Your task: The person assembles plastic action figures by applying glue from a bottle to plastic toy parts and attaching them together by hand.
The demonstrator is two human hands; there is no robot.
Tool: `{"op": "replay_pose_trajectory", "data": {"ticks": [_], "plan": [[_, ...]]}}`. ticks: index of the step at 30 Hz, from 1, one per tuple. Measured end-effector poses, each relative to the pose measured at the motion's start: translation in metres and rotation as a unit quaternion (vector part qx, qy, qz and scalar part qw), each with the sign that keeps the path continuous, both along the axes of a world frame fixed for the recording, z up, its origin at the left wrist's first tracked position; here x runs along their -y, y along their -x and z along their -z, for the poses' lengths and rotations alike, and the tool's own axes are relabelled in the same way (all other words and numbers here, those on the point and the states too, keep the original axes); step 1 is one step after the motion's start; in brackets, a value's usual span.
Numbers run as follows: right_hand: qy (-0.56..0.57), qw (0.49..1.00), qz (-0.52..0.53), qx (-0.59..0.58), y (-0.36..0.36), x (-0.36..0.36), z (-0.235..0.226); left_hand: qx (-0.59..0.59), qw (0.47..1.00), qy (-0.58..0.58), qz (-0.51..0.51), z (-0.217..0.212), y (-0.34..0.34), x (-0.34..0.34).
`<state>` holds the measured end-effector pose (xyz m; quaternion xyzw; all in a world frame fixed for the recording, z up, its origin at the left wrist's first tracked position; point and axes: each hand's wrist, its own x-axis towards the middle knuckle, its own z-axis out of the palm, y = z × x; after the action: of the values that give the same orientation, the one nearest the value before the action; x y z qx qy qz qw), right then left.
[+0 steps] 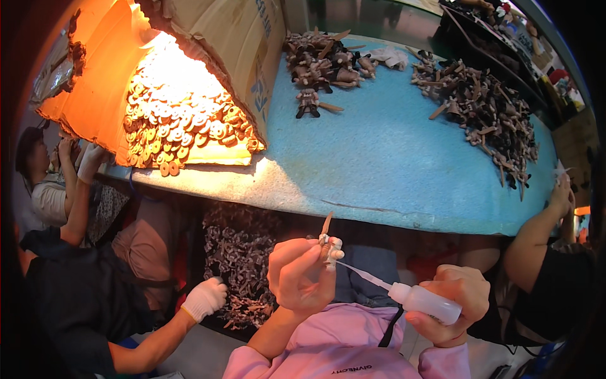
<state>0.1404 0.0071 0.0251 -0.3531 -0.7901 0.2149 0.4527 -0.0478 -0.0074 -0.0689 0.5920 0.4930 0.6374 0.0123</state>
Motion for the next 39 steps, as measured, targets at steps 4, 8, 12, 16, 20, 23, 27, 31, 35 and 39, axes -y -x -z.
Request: {"op": "replay_pose_trajectory", "data": {"ticks": [4, 8, 12, 16, 20, 23, 27, 31, 35, 39], "plan": [[0.007, 1.0, -0.003, 0.005, 0.0, 0.001, -0.002, -0.001, 1.0, -0.001, 0.006, -0.001, -0.001, 0.0], [0.01, 1.0, -0.003, 0.014, 0.001, 0.0, 0.001, -0.006, 1.0, -0.004, 0.004, 0.0, 0.0, -0.002], [-0.001, 1.0, -0.002, 0.028, 0.0, -0.001, 0.001, -0.007, 1.0, -0.001, 0.004, -0.001, 0.0, -0.003], [-0.007, 0.999, 0.004, 0.032, 0.0, 0.001, 0.002, 0.003, 1.0, -0.002, 0.007, 0.0, -0.001, -0.003], [0.002, 0.999, -0.002, 0.044, -0.002, 0.001, 0.001, 0.006, 1.0, 0.0, 0.028, -0.001, 0.0, -0.002], [-0.004, 0.999, -0.011, 0.039, -0.001, -0.001, 0.003, 0.009, 1.0, 0.004, 0.025, 0.001, 0.0, -0.002], [-0.009, 0.999, -0.019, 0.034, -0.001, -0.002, 0.004, 0.008, 1.0, 0.001, 0.029, 0.002, 0.0, -0.003], [-0.006, 0.999, -0.016, 0.038, -0.002, -0.002, 0.003, 0.036, 0.999, 0.002, 0.036, 0.001, -0.002, -0.003], [0.021, 1.0, 0.004, 0.011, -0.005, -0.001, 0.006, 0.038, 0.999, 0.005, 0.015, -0.003, -0.006, -0.004], [0.013, 0.994, 0.034, -0.105, 0.002, -0.005, 0.015, 0.095, 0.995, 0.012, 0.036, 0.001, -0.004, -0.003]]}}
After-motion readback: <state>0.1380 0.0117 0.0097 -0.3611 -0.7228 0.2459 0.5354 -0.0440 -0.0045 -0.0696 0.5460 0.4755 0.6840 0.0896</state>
